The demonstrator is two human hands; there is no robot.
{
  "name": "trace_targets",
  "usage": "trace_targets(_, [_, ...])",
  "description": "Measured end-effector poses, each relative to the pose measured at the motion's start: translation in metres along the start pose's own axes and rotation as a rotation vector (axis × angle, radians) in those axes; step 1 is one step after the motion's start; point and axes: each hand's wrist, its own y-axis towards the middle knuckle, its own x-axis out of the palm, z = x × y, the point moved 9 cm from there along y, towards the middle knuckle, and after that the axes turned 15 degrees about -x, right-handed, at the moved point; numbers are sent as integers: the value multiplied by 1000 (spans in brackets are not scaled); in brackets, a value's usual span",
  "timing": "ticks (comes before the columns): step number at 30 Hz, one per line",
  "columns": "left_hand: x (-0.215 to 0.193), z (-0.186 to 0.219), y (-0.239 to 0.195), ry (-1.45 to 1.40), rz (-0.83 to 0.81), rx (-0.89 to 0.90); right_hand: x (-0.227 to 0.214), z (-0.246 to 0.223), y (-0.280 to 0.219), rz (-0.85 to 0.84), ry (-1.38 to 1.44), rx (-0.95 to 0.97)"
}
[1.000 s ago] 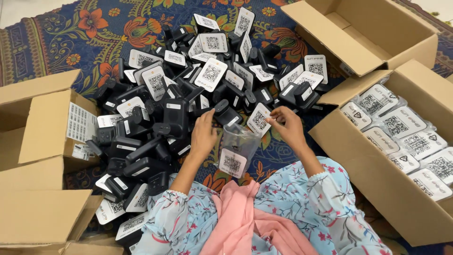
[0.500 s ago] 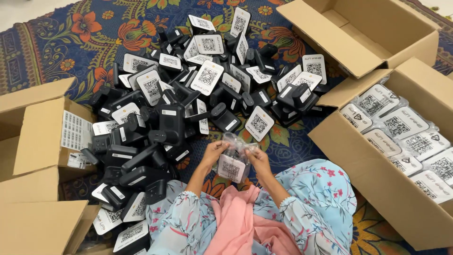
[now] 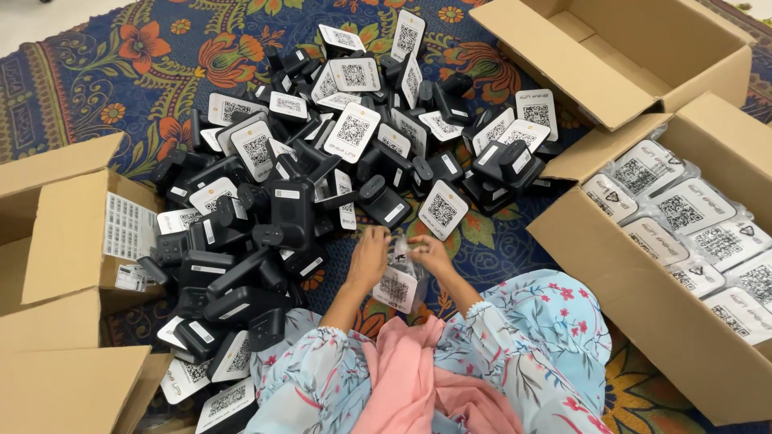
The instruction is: The person packages black electronic devices with QR codes into plastic bags and then places them into cardboard boxes.
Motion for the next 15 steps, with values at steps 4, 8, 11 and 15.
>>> trace_targets(4, [-47,56,-39,100,90,277,-3,71,8,7,-10,80])
trace_targets(8, [-9,67,-66,260,-148,517,8,60,-5,66,134,160])
trace_targets(11, [15,53,-60,404,-238,463,2,72,-10,142,67,132])
trace_targets(15, [40,22,-45,489,-349,193,-25,87,-42,319,25,279])
